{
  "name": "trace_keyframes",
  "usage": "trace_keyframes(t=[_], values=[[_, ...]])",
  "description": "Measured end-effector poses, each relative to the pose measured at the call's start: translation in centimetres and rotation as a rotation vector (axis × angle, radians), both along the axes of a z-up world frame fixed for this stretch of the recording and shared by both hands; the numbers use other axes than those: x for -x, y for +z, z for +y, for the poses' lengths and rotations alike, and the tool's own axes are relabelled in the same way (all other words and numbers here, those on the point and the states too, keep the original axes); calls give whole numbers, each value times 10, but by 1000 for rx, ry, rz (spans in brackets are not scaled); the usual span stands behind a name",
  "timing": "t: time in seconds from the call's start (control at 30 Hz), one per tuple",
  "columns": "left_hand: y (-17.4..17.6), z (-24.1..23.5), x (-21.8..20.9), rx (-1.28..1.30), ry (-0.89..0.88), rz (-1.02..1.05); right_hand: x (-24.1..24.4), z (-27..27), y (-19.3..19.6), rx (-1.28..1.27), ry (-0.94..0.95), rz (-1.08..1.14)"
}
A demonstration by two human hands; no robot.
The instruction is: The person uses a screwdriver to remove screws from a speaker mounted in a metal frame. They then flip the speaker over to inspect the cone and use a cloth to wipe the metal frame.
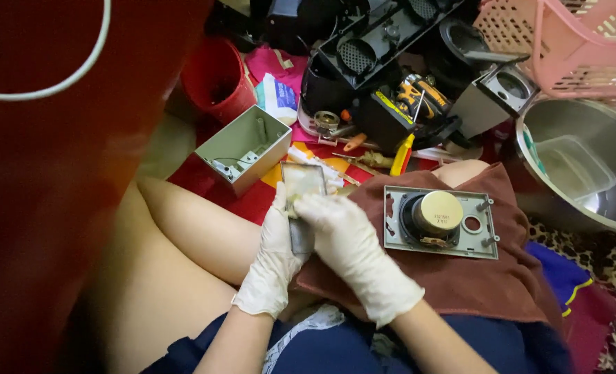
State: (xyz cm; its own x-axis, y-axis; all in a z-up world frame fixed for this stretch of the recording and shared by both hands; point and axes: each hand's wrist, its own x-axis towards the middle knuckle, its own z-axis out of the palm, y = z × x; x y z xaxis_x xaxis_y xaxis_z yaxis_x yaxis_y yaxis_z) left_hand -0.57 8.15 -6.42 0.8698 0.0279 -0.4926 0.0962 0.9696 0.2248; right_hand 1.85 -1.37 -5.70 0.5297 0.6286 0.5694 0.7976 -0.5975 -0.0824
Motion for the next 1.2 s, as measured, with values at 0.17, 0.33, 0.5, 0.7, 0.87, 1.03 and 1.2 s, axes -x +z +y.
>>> trace_keyframes(t=[0.17, 0.33, 0.5, 0.7, 0.87, 1.03, 1.2], values=[[3, 4, 6, -9, -64, -46, -11, 8, 16, -79, 26, -52], [-3, 0, 0, 42, -10, -31, -2, 1, -9, -39, -36, -31], [-7, 2, 5, -3, -41, -62, -21, -5, -21, -101, -64, 103], [11, -3, 6, -8, -23, -50, -12, -3, -13, -97, -85, 7], [-13, 2, 6, -36, -12, -21, -5, 10, -3, -80, -71, -29], [3, 0, 3, -86, -21, 12, -6, 7, 2, -85, -50, -8], [14, 1, 6, -88, -2, -49, -14, 9, -8, -91, -117, -13]])
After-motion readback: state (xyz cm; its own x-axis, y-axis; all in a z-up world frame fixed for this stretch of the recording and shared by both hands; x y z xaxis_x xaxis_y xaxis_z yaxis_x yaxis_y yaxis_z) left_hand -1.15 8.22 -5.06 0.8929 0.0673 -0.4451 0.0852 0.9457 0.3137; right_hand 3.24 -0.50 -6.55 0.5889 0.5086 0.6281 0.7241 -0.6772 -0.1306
